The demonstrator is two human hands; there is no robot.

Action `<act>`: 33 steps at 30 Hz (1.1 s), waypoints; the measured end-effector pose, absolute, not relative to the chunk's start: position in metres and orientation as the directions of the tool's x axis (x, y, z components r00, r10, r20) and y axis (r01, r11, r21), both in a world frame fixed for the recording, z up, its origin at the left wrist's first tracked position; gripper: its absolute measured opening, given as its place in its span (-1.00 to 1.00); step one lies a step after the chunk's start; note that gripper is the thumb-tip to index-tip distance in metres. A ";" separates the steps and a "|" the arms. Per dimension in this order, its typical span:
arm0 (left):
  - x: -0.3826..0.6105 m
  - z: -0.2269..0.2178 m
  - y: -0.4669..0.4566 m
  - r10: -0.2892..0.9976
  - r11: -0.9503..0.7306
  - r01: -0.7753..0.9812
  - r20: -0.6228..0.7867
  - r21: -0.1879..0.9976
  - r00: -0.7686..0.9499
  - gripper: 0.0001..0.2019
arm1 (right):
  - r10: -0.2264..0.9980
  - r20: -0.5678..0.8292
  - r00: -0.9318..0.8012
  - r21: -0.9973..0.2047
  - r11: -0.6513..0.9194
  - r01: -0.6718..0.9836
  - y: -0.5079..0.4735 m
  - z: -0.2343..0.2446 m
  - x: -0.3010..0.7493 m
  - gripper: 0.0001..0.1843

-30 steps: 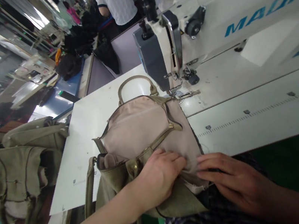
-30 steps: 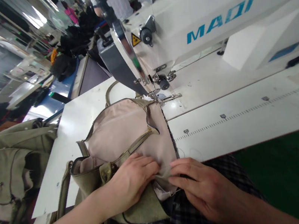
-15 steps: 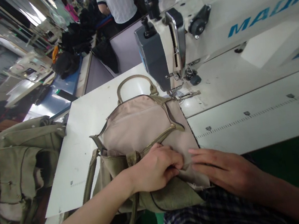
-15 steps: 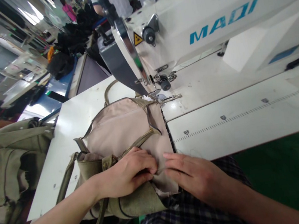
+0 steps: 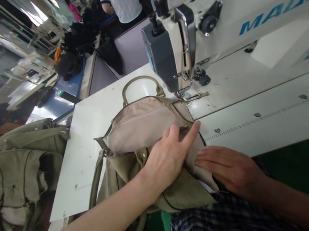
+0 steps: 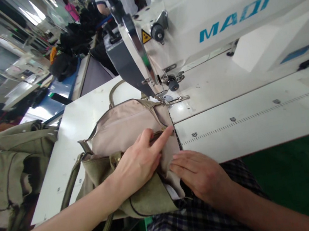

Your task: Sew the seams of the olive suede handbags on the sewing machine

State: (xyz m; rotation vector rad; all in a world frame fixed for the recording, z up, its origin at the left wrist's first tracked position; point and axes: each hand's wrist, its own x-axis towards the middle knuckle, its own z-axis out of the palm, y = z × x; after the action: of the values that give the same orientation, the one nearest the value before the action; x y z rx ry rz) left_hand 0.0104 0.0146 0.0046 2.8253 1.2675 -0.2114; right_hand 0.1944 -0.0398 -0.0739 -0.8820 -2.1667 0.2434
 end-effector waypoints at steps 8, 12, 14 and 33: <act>0.006 0.000 0.035 0.412 -0.907 0.387 -0.151 -0.169 0.899 -0.53 | 0.656 0.577 -0.487 -0.471 0.754 0.458 -0.051 -0.074 0.196 -0.68; 0.011 0.000 0.042 0.468 -0.883 0.445 -0.206 -0.149 0.859 -0.16 | 0.638 0.615 -0.464 -0.424 0.763 0.488 -0.053 -0.077 0.195 -0.73; 0.015 -0.001 0.046 0.493 -0.870 0.472 -0.220 -0.145 0.842 -0.10 | 0.639 0.612 -0.466 -0.414 0.761 0.499 -0.052 -0.077 0.195 -0.72; -0.001 -0.007 0.082 0.339 -0.939 0.343 -0.088 0.026 0.937 -0.49 | 0.639 0.600 -0.481 -0.425 0.764 0.485 -0.054 -0.080 0.199 -0.67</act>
State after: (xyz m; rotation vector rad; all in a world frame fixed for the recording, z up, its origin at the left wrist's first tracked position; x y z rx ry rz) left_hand -0.0013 0.0817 -0.0072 3.0511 0.5375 -0.1272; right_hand 0.1986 -0.0541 -0.0795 -0.8366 -2.1739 0.2519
